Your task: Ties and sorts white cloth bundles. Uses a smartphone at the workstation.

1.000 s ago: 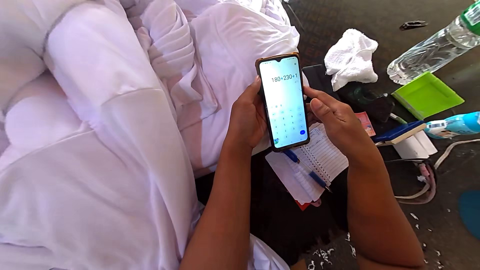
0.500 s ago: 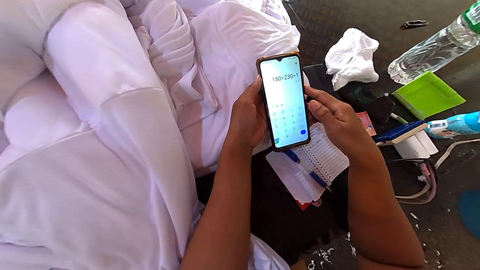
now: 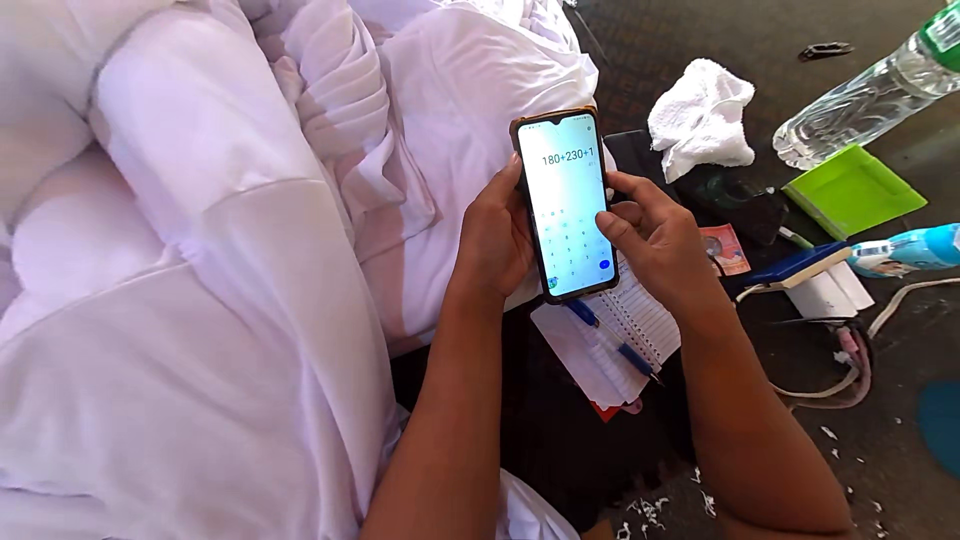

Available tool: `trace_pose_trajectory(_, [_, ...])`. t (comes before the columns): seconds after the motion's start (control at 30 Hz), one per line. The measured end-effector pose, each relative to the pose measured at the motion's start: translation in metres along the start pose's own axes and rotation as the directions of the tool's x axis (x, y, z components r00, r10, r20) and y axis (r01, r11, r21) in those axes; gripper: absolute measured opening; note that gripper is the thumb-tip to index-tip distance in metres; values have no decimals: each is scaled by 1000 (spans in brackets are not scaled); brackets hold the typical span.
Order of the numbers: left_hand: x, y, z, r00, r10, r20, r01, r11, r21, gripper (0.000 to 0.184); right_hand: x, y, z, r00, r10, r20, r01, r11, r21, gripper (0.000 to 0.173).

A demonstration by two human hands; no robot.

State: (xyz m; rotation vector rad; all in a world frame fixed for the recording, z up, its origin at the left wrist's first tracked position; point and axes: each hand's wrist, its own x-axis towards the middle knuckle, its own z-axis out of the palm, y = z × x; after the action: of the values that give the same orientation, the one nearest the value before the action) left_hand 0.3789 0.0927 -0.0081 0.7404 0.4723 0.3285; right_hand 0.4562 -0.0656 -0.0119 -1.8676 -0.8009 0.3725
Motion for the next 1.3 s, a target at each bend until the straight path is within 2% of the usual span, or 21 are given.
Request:
trace_pose_trajectory(0.3, [0, -1, 0, 1000, 0, 24, 0, 1000, -1, 43, -2, 5, 22, 995, 27, -99, -28, 1000, -7, 57])
trace_pose_trajectory(0.57, [0, -1, 1, 1000, 0, 28, -1, 1000, 21, 45, -3, 9, 27, 993, 18, -119, -20, 1000, -19, 56])
trace_pose_trajectory(0.9, [0, -1, 0, 1000, 4, 17, -5, 1000, 24, 44, 1, 5, 10, 999, 35, -1, -35, 998, 60, 45])
trace_pose_trajectory(1.07, [0, -1, 0, 1000, 2, 19, -3, 1000, 22, 44, 3, 4, -2, 991, 34, 129, -52, 989, 137, 56])
trace_pose_trajectory(1.3, [0, -1, 0, 1000, -2, 12, 2, 1000, 9, 43, 3, 4, -5, 984, 45, 174, -69, 989, 134, 69])
